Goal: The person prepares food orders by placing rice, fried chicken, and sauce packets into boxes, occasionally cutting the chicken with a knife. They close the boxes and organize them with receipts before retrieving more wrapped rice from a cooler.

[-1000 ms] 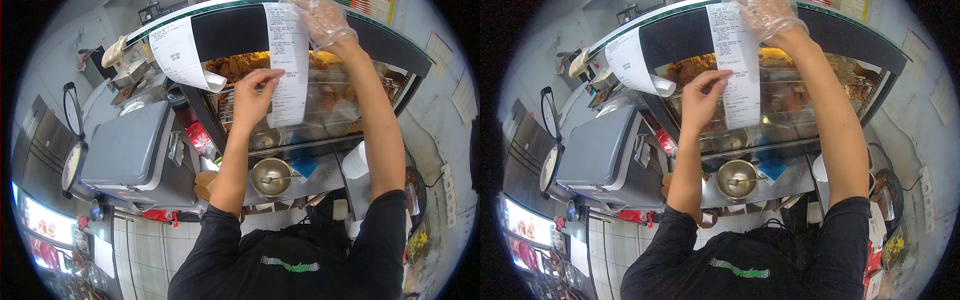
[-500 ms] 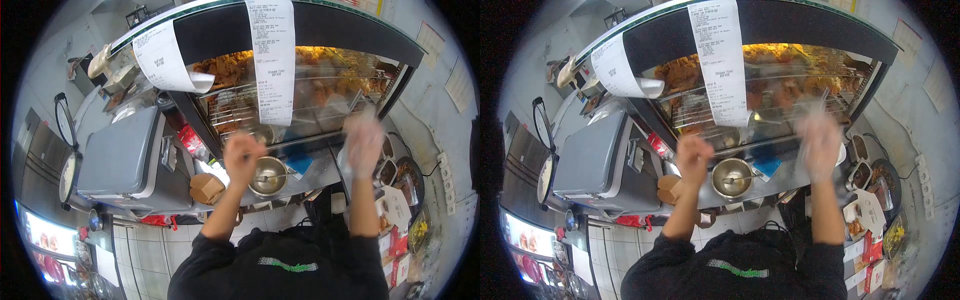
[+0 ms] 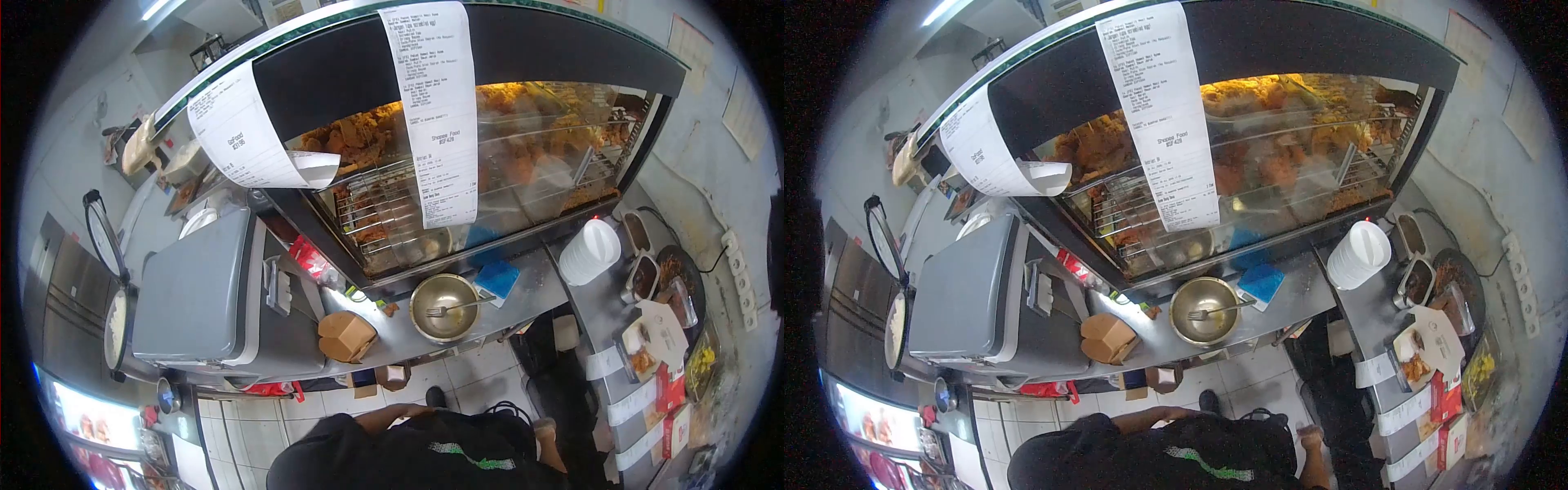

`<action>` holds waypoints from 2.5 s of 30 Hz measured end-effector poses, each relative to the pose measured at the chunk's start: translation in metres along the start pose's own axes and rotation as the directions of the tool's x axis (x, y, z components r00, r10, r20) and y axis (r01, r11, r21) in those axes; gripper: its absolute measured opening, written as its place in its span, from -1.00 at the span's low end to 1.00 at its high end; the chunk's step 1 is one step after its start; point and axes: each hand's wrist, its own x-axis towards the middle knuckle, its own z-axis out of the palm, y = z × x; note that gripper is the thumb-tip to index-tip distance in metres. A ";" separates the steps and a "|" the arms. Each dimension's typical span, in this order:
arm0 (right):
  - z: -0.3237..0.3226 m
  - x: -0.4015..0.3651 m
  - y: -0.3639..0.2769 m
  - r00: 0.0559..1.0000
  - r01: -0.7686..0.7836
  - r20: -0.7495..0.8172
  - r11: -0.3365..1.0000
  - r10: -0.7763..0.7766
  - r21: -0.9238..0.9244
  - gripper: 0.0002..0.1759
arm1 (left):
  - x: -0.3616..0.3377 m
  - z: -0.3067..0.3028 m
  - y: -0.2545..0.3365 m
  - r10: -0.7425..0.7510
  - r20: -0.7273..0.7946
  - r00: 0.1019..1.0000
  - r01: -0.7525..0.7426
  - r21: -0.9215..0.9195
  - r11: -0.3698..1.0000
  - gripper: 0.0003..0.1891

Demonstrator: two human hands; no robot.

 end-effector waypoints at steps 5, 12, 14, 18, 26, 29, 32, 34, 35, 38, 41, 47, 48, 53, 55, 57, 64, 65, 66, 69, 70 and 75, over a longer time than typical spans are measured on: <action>0.028 -0.047 0.070 0.998 -0.024 0.050 0.976 0.035 -0.216 -0.73 | 0.010 -0.036 0.014 -0.302 0.139 0.943 0.185 0.538 0.823 -0.45; 0.050 -0.082 0.163 0.887 0.362 0.258 0.229 -0.384 -0.904 -0.72 | 0.031 0.018 0.006 -0.168 0.389 0.906 0.311 -0.341 0.887 -0.47; 0.065 -0.095 0.185 0.931 0.230 0.043 0.491 -0.362 -0.840 -0.64 | 0.035 0.030 0.011 -0.242 0.510 0.826 0.471 -0.385 0.794 -0.46; 0.081 -0.133 0.207 0.956 0.237 -0.084 0.907 -0.282 -0.347 -0.64 | 0.055 0.094 -0.024 -0.325 0.022 0.945 0.324 0.035 0.945 -0.30; 0.116 -0.247 0.244 0.973 -0.229 0.004 0.966 0.231 -0.116 -0.77 | 0.131 0.074 -0.082 -0.294 -0.557 0.776 0.342 -0.020 0.939 -0.48; 0.144 -0.279 0.297 0.857 -0.503 0.109 0.773 0.504 0.387 -0.78 | 0.188 0.021 -0.092 -0.224 -0.744 0.629 0.400 0.062 0.914 -0.59; 0.159 -0.286 0.292 0.773 -0.609 0.131 0.669 0.620 0.426 -0.81 | 0.219 -0.053 -0.037 -0.355 -0.791 0.499 0.411 -0.144 0.900 -0.46; 0.171 -0.274 0.289 0.758 -0.612 0.143 0.619 0.636 0.492 -0.82 | 0.271 -0.091 -0.055 -0.544 -0.795 0.268 0.174 -0.516 0.839 -0.23; 0.176 -0.267 0.288 0.780 -0.596 0.139 0.654 0.610 0.466 -0.82 | 0.294 -0.112 -0.078 -0.564 -0.783 0.260 0.205 -0.527 0.825 -0.14; 0.184 -0.229 0.267 0.783 -0.590 0.174 0.625 0.597 0.511 -0.79 | 0.350 -0.154 -0.166 -0.523 -0.799 0.296 0.181 -0.491 0.852 -0.13; 0.182 -0.206 0.240 0.843 -0.482 0.137 0.618 0.520 0.621 -0.77 | 0.357 -0.145 -0.187 -0.491 -0.812 0.317 0.082 -0.492 0.867 -0.43; 0.176 -0.170 0.211 0.832 -0.502 0.119 0.643 0.542 0.578 -0.72 | 0.328 -0.121 -0.251 -0.526 -0.744 0.411 -0.082 -0.605 0.792 -0.67; 0.176 -0.174 0.214 0.842 -0.484 0.098 0.663 0.530 0.571 -0.70 | 0.333 -0.126 -0.279 -0.498 -0.791 0.355 0.118 -0.491 0.863 -0.69; 0.184 -0.183 0.231 0.809 -0.502 0.092 0.601 0.581 0.621 -0.68 | 0.313 -0.134 -0.226 -0.591 -0.599 0.539 -0.290 -0.792 0.538 -0.68; 0.183 -0.186 0.233 0.805 -0.536 0.107 0.637 0.584 0.553 -0.68 | 0.309 -0.132 -0.206 -0.625 -0.566 0.538 -0.374 -0.824 0.425 -0.69; 0.184 -0.184 0.234 0.809 -0.528 0.102 0.641 0.578 0.556 -0.69 | 0.307 -0.133 -0.196 -0.661 -0.571 0.488 -0.422 -0.817 0.394 -0.71; 0.182 -0.181 0.251 0.797 -0.560 0.117 0.653 0.592 0.511 -0.68 | 0.301 -0.133 -0.218 -0.621 -0.648 0.441 -0.153 -0.736 0.659 -0.74; 0.183 -0.182 0.257 0.798 -0.567 0.129 0.659 0.589 0.495 -0.68 | 0.301 -0.137 -0.215 -0.622 -0.652 0.433 -0.033 -0.702 0.712 -0.75; 0.184 -0.182 0.261 0.798 -0.573 0.143 0.665 0.585 0.479 -0.66 | 0.296 -0.143 -0.210 -0.622 -0.659 0.422 0.089 -0.653 0.752 -0.77; 0.180 -0.208 0.302 0.942 -0.287 0.117 0.937 0.314 -0.200 -0.68 | 0.277 -0.135 -0.257 -0.345 -0.857 0.383 0.372 -0.199 0.907 -0.75; 0.176 -0.202 0.306 0.951 -0.224 0.141 0.927 0.275 -0.302 -0.65 | 0.269 -0.137 -0.243 -0.323 -0.862 0.390 0.414 -0.149 0.898 -0.74; 0.178 -0.167 0.374 0.966 -0.100 -0.028 0.471 0.258 0.876 -0.82 | 0.209 -0.117 -0.151 -0.301 -0.853 0.427 0.374 -0.136 0.917 -0.65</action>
